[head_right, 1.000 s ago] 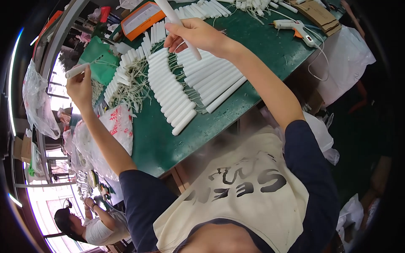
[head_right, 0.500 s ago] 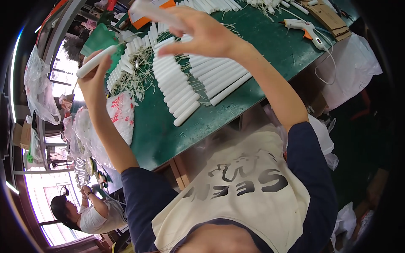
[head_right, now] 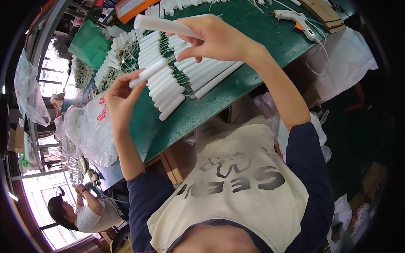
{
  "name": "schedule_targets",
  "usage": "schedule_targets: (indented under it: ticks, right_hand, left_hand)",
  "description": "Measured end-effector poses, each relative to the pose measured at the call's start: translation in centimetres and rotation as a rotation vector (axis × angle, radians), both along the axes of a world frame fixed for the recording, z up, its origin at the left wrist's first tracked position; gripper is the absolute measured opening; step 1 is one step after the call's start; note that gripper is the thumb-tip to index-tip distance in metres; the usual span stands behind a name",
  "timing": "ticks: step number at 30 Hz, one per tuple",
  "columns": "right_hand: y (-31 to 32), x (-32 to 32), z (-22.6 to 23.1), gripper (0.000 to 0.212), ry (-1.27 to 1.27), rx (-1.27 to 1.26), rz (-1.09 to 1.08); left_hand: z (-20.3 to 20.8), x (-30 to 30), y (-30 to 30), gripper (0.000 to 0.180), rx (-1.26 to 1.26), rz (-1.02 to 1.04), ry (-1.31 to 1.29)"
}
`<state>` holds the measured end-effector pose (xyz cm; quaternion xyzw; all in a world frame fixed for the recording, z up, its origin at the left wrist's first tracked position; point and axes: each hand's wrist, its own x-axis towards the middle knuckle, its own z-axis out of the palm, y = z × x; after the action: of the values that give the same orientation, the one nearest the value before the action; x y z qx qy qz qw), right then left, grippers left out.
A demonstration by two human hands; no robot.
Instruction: Manually assembling small white components onto a green base strip at an industrial workstation.
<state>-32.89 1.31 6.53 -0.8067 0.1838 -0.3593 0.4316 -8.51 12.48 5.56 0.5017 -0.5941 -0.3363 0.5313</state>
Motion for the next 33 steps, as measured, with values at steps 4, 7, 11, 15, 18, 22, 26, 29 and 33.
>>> schedule_targets:
  ticks: [4,7,11,15,18,22,26,29,33]
  right_hand:
    - [-0.1,-1.4,-0.5,0.038,0.163,0.086,-0.025]
    - [-0.6,-2.3,-1.4,0.029,0.274,0.001,-0.005]
    - [-0.9,-3.1,-2.3,0.017,0.361,0.022,-0.007]
    - [-1.2,-3.8,-3.1,0.016,0.404,0.036,-0.059]
    - [-1.2,-4.4,-3.2,0.015,0.397,0.028,-0.1]
    - [-1.2,-4.9,-3.8,0.017,0.385,0.043,-0.132]
    - [-1.1,-5.1,-4.0,0.01,0.381,0.026,-0.14]
    - [-1.0,-5.0,-4.5,0.005,0.274,0.091,-0.128]
    - [-0.6,-5.0,-4.3,0.005,0.209,0.124,-0.087]
  left_hand:
    - [-2.5,-0.6,1.3,0.017,-0.001,0.09,-0.041]
    - [-4.0,-0.5,2.6,0.017,-0.015,0.155,-0.252]
    - [-6.1,-0.7,3.5,0.016,-0.021,0.185,-0.383]
    - [-6.7,-0.5,4.1,0.015,0.015,0.219,-0.395]
    - [-6.0,-0.6,4.2,0.014,-0.03,0.164,-0.573]
    - [-5.2,-1.4,3.3,0.011,-0.157,0.19,-0.692]
    - [-5.0,-4.3,1.7,0.011,-0.248,0.253,-0.726]
    - [-4.7,-8.4,0.4,0.026,-0.306,0.215,-0.693]
    - [-5.0,-11.7,-1.3,0.028,-0.374,0.152,-0.706]
